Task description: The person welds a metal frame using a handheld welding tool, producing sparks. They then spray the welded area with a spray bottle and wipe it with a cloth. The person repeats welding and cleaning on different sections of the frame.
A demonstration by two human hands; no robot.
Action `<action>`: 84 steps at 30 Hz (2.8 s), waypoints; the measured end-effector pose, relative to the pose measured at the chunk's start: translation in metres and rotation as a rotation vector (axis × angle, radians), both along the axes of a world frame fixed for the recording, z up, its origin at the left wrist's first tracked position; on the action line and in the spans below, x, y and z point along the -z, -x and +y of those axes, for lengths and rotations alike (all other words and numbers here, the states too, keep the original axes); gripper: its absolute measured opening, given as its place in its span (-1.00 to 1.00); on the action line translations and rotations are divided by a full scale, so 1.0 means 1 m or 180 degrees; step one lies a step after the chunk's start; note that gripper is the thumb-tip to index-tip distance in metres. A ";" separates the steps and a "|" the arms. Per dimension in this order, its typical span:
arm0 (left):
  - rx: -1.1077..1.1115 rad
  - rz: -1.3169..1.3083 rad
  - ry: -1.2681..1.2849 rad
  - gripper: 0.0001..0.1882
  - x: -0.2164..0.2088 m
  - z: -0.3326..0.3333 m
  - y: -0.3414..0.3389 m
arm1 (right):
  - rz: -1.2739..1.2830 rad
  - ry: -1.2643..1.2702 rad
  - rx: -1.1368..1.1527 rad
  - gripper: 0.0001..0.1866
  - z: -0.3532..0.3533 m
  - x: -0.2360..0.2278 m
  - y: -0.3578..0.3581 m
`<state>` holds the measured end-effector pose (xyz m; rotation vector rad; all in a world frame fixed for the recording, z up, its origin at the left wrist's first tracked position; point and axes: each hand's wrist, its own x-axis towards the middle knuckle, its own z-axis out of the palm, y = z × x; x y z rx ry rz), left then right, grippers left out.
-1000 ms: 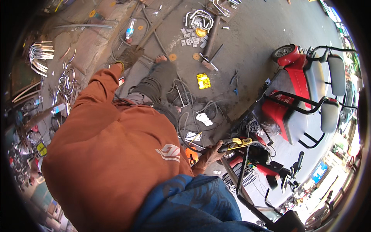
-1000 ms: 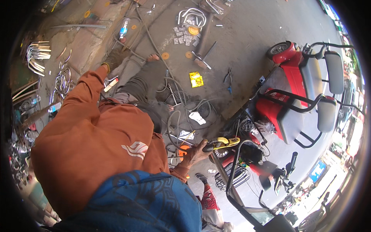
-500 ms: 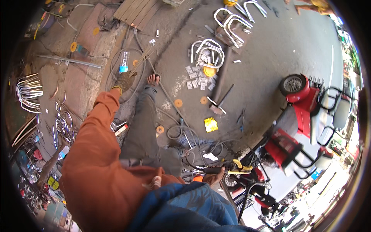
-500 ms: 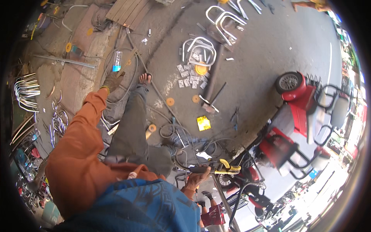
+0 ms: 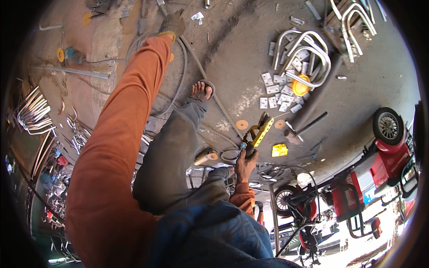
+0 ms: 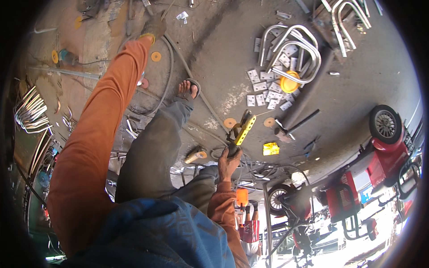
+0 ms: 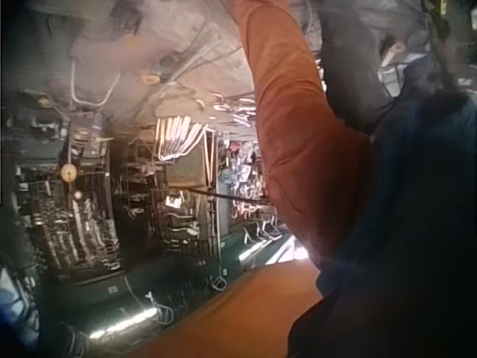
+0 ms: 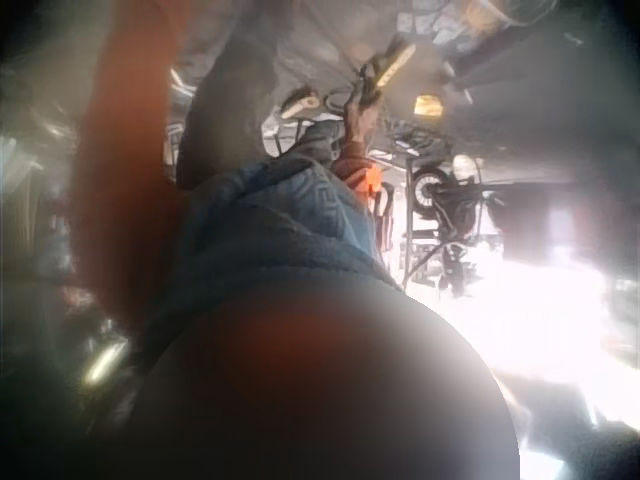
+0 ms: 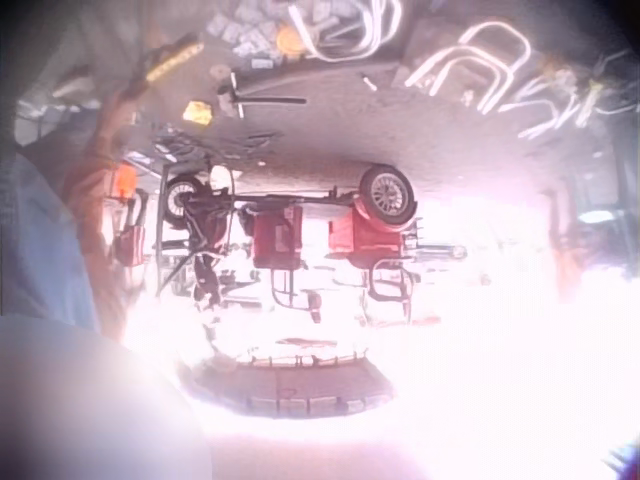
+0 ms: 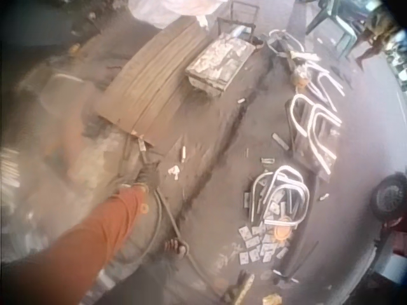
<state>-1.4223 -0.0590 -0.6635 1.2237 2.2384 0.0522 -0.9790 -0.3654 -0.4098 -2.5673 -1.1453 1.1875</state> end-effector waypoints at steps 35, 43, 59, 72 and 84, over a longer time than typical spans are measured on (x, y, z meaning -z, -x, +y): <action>-0.0148 -0.1331 0.1488 -0.69 -0.246 -0.148 -0.117 | -0.0391 -0.0043 0.1789 -0.29 -0.069 0.189 -0.305; -0.0718 -0.1944 0.1450 -0.81 -0.290 -0.221 -0.335 | 0.0829 -0.0490 0.1291 -0.41 0.106 0.309 -0.405; -0.0043 -0.1730 0.1639 -0.75 -0.288 -0.172 -0.576 | 0.1258 -0.0067 0.1212 -0.39 0.123 0.241 -0.386; 0.1071 -0.1910 0.1275 -0.65 -0.158 -0.130 -0.720 | 0.4945 -0.0655 0.3952 -0.69 -0.148 0.149 -0.416; 0.3472 0.0182 0.0810 -0.52 0.003 -0.138 -0.777 | 0.3677 0.0929 0.3219 -0.64 -0.086 0.152 -0.436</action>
